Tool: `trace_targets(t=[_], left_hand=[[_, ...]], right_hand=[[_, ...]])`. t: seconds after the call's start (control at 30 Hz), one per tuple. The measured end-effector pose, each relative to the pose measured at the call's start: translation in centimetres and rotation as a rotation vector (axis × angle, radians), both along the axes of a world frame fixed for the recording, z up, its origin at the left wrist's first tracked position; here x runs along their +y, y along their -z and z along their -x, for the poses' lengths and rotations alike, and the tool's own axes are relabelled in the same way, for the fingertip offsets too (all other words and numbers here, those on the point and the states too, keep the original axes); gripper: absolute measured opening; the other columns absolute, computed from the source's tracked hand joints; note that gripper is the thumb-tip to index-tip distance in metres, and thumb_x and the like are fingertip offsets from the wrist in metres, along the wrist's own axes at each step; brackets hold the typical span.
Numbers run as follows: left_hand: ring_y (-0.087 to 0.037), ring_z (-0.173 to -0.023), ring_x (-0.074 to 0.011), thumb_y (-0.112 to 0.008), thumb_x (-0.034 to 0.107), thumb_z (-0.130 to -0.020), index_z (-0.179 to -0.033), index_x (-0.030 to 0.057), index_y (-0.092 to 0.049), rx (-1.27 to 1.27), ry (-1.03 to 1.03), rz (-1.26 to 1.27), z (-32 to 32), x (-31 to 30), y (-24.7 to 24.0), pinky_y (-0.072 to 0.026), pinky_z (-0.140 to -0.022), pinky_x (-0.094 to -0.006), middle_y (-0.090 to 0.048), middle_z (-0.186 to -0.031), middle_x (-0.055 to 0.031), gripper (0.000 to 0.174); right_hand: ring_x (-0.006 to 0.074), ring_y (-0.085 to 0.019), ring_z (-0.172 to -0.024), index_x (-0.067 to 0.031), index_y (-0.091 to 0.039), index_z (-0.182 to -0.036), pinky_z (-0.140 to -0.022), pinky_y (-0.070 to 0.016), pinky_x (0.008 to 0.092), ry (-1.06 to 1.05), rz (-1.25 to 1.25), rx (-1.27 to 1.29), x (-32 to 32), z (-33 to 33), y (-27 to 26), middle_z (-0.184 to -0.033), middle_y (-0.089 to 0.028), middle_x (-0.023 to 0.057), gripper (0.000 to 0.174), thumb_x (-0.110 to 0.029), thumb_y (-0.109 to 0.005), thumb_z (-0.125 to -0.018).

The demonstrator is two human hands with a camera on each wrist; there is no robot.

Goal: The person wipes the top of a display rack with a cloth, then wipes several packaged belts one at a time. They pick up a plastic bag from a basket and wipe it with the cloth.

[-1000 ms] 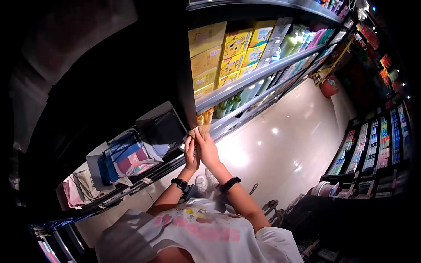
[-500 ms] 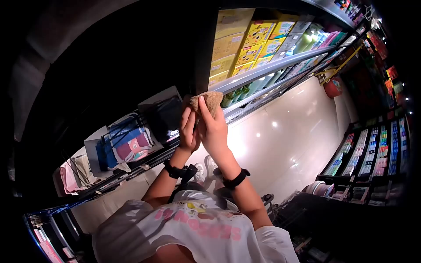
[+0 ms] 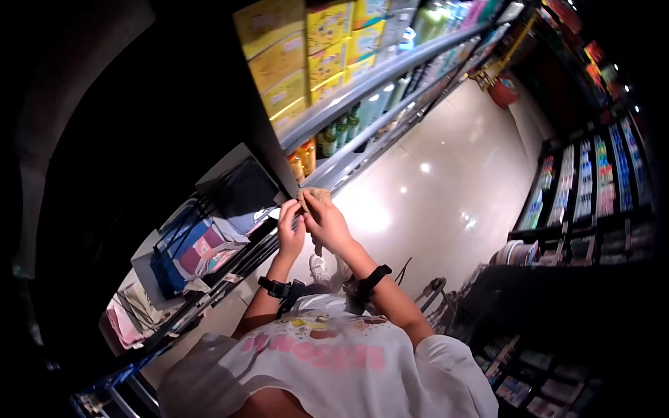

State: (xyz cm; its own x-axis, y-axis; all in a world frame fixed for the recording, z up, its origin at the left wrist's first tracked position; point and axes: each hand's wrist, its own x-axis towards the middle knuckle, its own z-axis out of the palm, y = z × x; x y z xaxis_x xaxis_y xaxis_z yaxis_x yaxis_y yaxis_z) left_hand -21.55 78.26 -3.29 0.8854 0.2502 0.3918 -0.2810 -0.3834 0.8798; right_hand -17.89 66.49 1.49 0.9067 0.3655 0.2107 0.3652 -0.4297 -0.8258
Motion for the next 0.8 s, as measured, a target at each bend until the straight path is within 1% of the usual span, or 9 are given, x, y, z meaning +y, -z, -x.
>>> trace_targets(t=[0.07,0.17,0.23,0.3,0.4,0.47,0.57,0.73,0.8], left_hand=[[-0.052,-0.088,-0.0285,-0.051,0.008,-0.077,-0.092,-0.0037,-0.052,-0.004,0.046,0.029,-1.2,0.0,-1.9,-0.0413,-0.078,-0.0317,-0.050,-0.098,-0.0148,0.019],[-0.047,-0.082,-0.0264,-0.055,0.008,-0.074,-0.078,-0.0005,-0.048,0.042,0.058,-0.121,-2.6,-0.9,-3.5,-0.0382,-0.077,-0.0336,-0.048,-0.085,-0.0128,0.012],[-0.045,-0.086,-0.0275,-0.063,0.013,-0.068,-0.088,0.0012,-0.047,0.025,0.070,-0.070,-3.8,-1.8,-2.1,-0.0364,-0.078,-0.0346,-0.045,-0.090,-0.0122,0.028],[-0.043,-0.095,-0.0283,-0.065,0.015,-0.066,-0.102,0.0000,-0.042,-0.004,0.084,0.020,-5.1,-3.5,-1.6,-0.0335,-0.087,-0.0362,-0.044,-0.099,-0.0146,0.046],[-0.043,-0.103,-0.0257,-0.062,0.014,-0.071,-0.119,-0.0006,-0.038,0.130,0.414,0.209,-6.8,-6.4,-4.1,-0.0322,-0.091,-0.0348,-0.042,-0.115,-0.0156,0.056],[-0.049,-0.097,-0.0178,-0.060,0.015,-0.075,-0.103,-0.0034,-0.053,0.301,0.622,0.120,-8.5,-8.6,-6.0,-0.0391,-0.082,-0.0306,-0.054,-0.098,-0.0101,0.034],[-0.051,-0.077,-0.0103,-0.061,0.014,-0.075,-0.096,-0.0032,-0.056,0.345,0.746,0.259,-10.3,-14.8,-10.3,-0.0425,-0.067,-0.0244,-0.054,-0.086,-0.0066,0.028],[-0.051,-0.084,-0.0080,-0.067,0.015,-0.073,-0.093,-0.0003,-0.056,0.233,0.973,0.338,-13.8,-27.0,-16.6,-0.0429,-0.072,-0.0235,-0.056,-0.088,-0.0038,0.027],[-0.052,-0.083,-0.0075,-0.065,0.012,-0.074,-0.094,-0.0008,-0.055,0.469,1.053,0.227,-15.5,-31.2,-17.2,-0.0432,-0.073,-0.0225,-0.057,-0.088,-0.0032,0.026]], right_hand=[[0.0293,-0.055,-0.092,0.0004,-0.051,-0.112,-0.080,-0.0434,0.0312,-0.027,-0.039,0.038,-1.2,-0.5,-0.4,-0.105,-0.052,0.0189,0.040,-0.013,-0.059,-0.074],[0.0299,-0.056,-0.089,-0.0024,-0.055,-0.107,-0.079,-0.0437,0.0324,0.010,-0.146,0.023,-2.8,-1.3,-0.5,-0.099,-0.055,0.0179,0.034,-0.013,-0.058,-0.075],[0.0303,-0.056,-0.087,-0.0056,-0.058,-0.102,-0.077,-0.0440,0.0325,0.020,-0.253,0.037,-3.9,-2.0,-1.0,-0.096,-0.056,0.0157,0.027,-0.011,-0.056,-0.076],[0.0289,-0.056,-0.090,-0.0079,-0.051,-0.113,-0.079,-0.0434,0.0319,0.001,-0.296,0.001,-5.9,-2.6,-2.4,-0.099,-0.056,0.0150,0.039,-0.010,-0.057,-0.075],[0.0257,-0.055,-0.096,-0.0127,-0.032,-0.131,-0.082,-0.0422,0.0327,0.021,-0.350,0.155,-10.5,-3.0,-5.5,-0.105,-0.055,0.0160,0.063,-0.010,-0.059,-0.074],[0.0257,-0.051,-0.104,-0.0108,-0.026,-0.134,-0.088,-0.0383,0.0312,0.024,-0.238,-0.018,-14.5,-3.9,-6.9,-0.117,-0.048,0.0175,0.071,-0.008,-0.060,-0.071],[0.0252,-0.045,-0.112,-0.0081,-0.026,-0.133,-0.091,-0.0354,0.0305,0.082,-0.357,0.066,-20.9,-4.7,-8.7,-0.124,-0.043,0.0172,0.071,-0.008,-0.060,-0.071],[0.0236,-0.051,-0.105,-0.0092,-0.029,-0.133,-0.088,-0.0378,0.0299,0.127,-0.333,-0.049,-32.0,-5.3,-13.5,-0.119,-0.048,0.0155,0.072,-0.004,-0.062,-0.069],[0.0218,-0.056,-0.093,-0.0101,-0.029,-0.133,-0.082,-0.0414,0.0294,0.185,-0.283,-0.074,-35.9,-5.1,-14.7,-0.111,-0.052,0.0128,0.074,-0.003,-0.064,-0.068]])
